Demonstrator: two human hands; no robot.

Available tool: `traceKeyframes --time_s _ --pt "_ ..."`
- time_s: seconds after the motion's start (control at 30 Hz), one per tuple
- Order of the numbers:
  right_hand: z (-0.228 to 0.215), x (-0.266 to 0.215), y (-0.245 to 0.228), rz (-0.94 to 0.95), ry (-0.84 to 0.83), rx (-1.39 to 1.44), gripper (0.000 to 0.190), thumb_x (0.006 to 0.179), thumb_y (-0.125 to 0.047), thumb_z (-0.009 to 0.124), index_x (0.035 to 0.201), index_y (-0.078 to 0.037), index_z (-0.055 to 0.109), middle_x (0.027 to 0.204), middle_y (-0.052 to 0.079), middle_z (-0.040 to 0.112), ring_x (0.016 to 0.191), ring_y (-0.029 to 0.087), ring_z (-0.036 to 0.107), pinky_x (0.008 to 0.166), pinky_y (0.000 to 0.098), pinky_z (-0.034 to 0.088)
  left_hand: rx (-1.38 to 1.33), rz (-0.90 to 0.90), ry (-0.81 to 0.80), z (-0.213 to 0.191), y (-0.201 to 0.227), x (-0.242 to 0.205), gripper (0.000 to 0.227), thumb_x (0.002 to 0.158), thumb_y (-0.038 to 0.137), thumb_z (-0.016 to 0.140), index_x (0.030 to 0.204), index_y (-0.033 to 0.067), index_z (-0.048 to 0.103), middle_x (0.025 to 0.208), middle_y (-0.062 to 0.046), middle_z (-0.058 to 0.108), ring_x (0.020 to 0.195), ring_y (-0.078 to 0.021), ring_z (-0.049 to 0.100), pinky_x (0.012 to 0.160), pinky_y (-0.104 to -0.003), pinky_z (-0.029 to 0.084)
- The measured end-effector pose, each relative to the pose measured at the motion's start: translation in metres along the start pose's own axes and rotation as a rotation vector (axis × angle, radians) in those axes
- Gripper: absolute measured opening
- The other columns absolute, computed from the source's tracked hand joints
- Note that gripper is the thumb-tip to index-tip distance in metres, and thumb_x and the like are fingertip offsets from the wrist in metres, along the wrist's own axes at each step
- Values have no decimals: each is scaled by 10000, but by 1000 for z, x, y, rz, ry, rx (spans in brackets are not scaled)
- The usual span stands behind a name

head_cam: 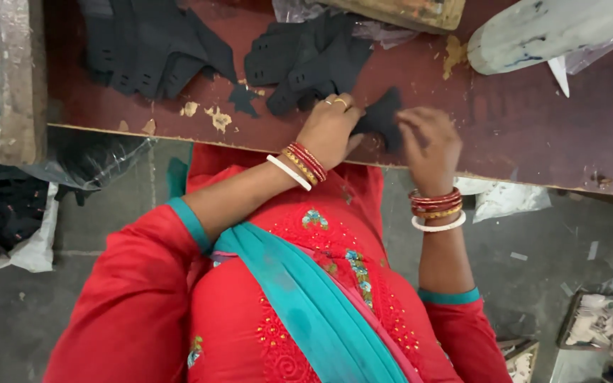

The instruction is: The person repeatedly picks up black fabric pieces from a wooden tray, places them on a worktable, and uses a small handheld tool to trim or scrape the edges. After processing each piece, the person returns it to the tray and repeats the cycle with the next piece.

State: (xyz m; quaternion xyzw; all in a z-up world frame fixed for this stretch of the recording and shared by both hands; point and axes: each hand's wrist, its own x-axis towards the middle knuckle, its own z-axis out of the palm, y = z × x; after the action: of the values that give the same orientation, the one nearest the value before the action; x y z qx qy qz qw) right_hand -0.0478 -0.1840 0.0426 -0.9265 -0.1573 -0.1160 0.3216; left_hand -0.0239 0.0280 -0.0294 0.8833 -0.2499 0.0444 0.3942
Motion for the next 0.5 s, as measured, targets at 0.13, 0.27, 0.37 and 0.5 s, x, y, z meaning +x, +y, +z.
traceKeyframes --time_s 0.13,0.27,0.37,0.5 --pt "18 9 5 -76 -126 -17 180 940 -6 732 1118 -31 747 1134 152 695 1067 354 670 931 447 534 -32 -33 -40 -3 1 7 372 738 208 849 1024 20 702 1056 -176 643 1024 -390 626 872 -496 507" --pt "20 16 14 -173 -123 -85 200 953 17 703 1147 -31 713 1150 170 670 1100 381 645 946 464 538 -20 -88 -33 -3 6 7 361 731 209 860 998 25 703 1053 -201 635 1023 -398 621 889 -491 509" --pt "11 4 11 -200 -165 -85 228 937 31 680 1156 -23 710 1152 183 667 1084 387 644 939 461 539 -41 -86 -30 -6 5 12 365 731 193 852 1021 25 708 1055 -194 643 1027 -396 623 884 -490 507" --pt "-1 -24 9 -48 -155 7 199 943 -10 694 1138 -31 729 1137 182 681 1061 378 659 908 440 538 -1 -88 -79 -7 10 14 421 700 184 849 1048 0 699 1046 -202 642 1005 -396 621 857 -498 510"
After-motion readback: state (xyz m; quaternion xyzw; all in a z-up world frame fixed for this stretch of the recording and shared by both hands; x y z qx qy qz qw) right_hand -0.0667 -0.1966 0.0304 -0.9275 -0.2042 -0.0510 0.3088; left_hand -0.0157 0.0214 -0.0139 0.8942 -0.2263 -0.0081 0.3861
